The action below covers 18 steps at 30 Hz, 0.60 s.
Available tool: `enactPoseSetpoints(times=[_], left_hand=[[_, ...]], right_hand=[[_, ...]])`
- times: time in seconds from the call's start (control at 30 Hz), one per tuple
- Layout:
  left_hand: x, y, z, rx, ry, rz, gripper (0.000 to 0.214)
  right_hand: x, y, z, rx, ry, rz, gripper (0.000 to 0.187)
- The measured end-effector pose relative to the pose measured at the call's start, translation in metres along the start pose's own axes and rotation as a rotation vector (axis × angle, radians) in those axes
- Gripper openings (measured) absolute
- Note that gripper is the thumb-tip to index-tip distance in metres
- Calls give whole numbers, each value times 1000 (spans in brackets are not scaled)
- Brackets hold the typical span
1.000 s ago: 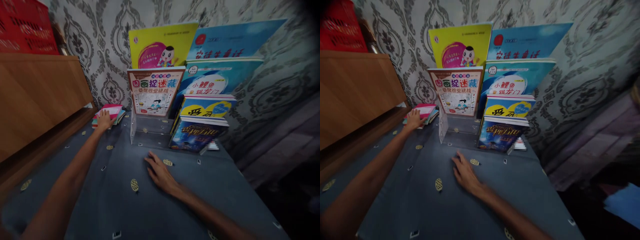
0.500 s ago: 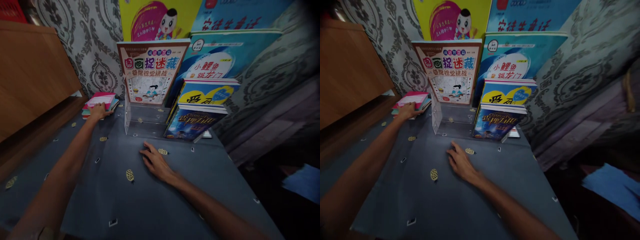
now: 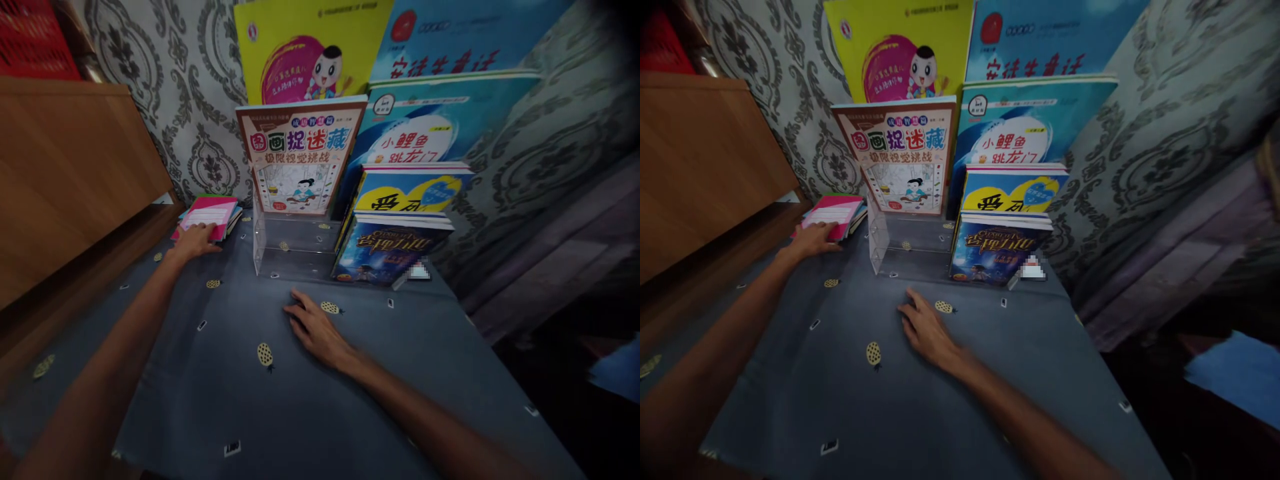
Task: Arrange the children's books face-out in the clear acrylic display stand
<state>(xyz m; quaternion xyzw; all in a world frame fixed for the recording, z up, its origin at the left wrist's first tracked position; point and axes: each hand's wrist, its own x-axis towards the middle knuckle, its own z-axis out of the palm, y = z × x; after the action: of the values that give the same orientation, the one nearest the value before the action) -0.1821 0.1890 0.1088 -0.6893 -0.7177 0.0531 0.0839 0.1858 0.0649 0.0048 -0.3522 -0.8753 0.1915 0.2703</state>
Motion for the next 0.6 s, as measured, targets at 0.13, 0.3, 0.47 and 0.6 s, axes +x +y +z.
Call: enactPoseSetpoints(times=[0.13,0.3,0.47,0.6], left_hand=[[-3,1,3,56,63,-1,59],[-6,7,8,42,147,31,46],[-15,10,5,37,125,69,43],[-28,13,-4,71,67,64,44]], right_hand=[[0,1,1,1,11,-8,33],[1,-2,-2,-48,-9,-23,32],[0,-1,-1,-60,10,-39,33],[0,0,1,-44,20,-44,32]])
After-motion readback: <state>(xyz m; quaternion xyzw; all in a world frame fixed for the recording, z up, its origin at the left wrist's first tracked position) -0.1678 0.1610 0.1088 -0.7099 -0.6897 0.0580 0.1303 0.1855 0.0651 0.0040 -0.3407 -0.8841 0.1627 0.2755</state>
